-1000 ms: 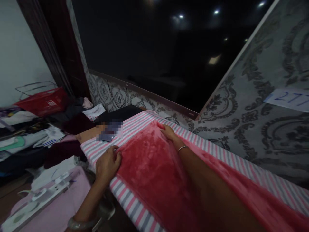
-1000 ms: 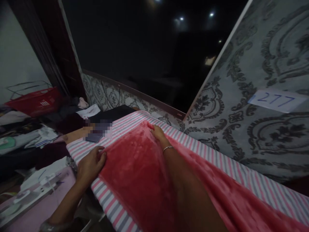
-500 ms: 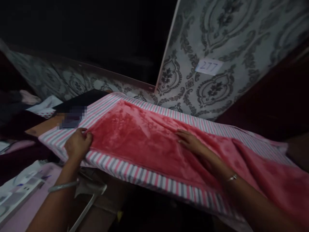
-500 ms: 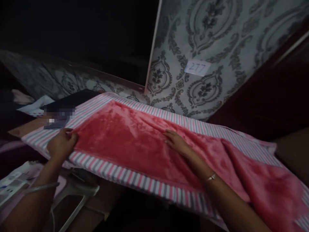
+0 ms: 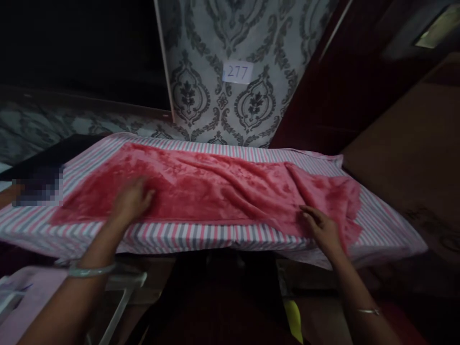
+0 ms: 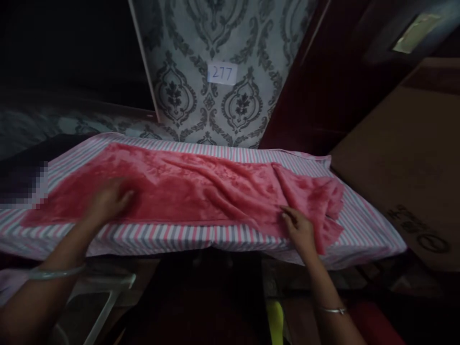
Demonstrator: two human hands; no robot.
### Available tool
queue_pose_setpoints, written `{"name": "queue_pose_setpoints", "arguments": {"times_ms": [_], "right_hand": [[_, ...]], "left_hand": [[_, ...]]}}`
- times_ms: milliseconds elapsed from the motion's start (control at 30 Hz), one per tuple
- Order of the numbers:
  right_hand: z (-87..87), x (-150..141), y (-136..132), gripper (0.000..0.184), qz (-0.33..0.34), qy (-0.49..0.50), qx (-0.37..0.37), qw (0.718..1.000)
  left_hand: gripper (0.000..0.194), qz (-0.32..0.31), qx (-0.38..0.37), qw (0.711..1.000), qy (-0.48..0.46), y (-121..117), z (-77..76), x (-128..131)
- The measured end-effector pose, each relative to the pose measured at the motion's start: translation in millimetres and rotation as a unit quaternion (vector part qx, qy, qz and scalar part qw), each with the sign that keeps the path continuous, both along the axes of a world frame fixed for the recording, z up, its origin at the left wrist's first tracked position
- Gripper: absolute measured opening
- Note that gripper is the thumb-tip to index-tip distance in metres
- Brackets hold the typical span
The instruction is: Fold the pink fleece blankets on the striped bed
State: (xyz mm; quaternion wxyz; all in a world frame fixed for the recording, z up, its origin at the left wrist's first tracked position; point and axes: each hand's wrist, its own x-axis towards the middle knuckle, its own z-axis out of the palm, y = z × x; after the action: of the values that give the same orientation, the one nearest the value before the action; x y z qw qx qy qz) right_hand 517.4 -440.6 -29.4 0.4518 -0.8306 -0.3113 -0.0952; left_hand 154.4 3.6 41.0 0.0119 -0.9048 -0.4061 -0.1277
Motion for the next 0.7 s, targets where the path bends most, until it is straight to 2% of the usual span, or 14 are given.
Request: {"name": "queue_pose_setpoints", "arguments": {"times_ms": [67, 133, 200, 267, 433, 567, 700], "right_hand": [[-4.0, -6.7, -7.2, 0.043, -0.010, 0.004, 0.022, 1.000], [-4.7, -10.4, -13.7, 0.041, -0.016, 0.001, 0.041, 0.999], [-3.6, -9.9, -21.3, 0.039, -0.030, -0.008, 0.061, 0.998], [-2.3, -5.5, -30.7, 0.038, -0.062, -0.025, 0.082, 0.994], [1.5, 20.8, -53.5, 0.038, -0.160, -0.041, 0.136, 0.977], [5.1, 56.4, -59.1, 0.044, -0.194, 0.001, 0.167, 0.967], [6.6, 92.5, -55.3, 0.047, -0.204, 0.015, 0.161, 0.966]], "left_hand": [[0.053, -0.100, -0.030, 0.995, 0.003, -18.6, -10.3, 43.3], [0.054, -0.163, -0.029, 0.986, -0.009, -33.9, -20.1, 79.7], [0.054, -0.193, -0.015, 0.981, -0.017, -46.2, -29.2, 106.2], [0.057, -0.193, -0.005, 0.981, -0.007, -56.2, -38.7, 122.4], [0.065, -0.174, 0.011, 0.985, 0.013, -67.4, -62.2, 131.4], [0.065, -0.189, 0.010, 0.982, 0.000, -59.8, -71.4, 130.2], [0.063, -0.203, 0.031, 0.979, -0.016, -49.9, -77.8, 131.0]]}}
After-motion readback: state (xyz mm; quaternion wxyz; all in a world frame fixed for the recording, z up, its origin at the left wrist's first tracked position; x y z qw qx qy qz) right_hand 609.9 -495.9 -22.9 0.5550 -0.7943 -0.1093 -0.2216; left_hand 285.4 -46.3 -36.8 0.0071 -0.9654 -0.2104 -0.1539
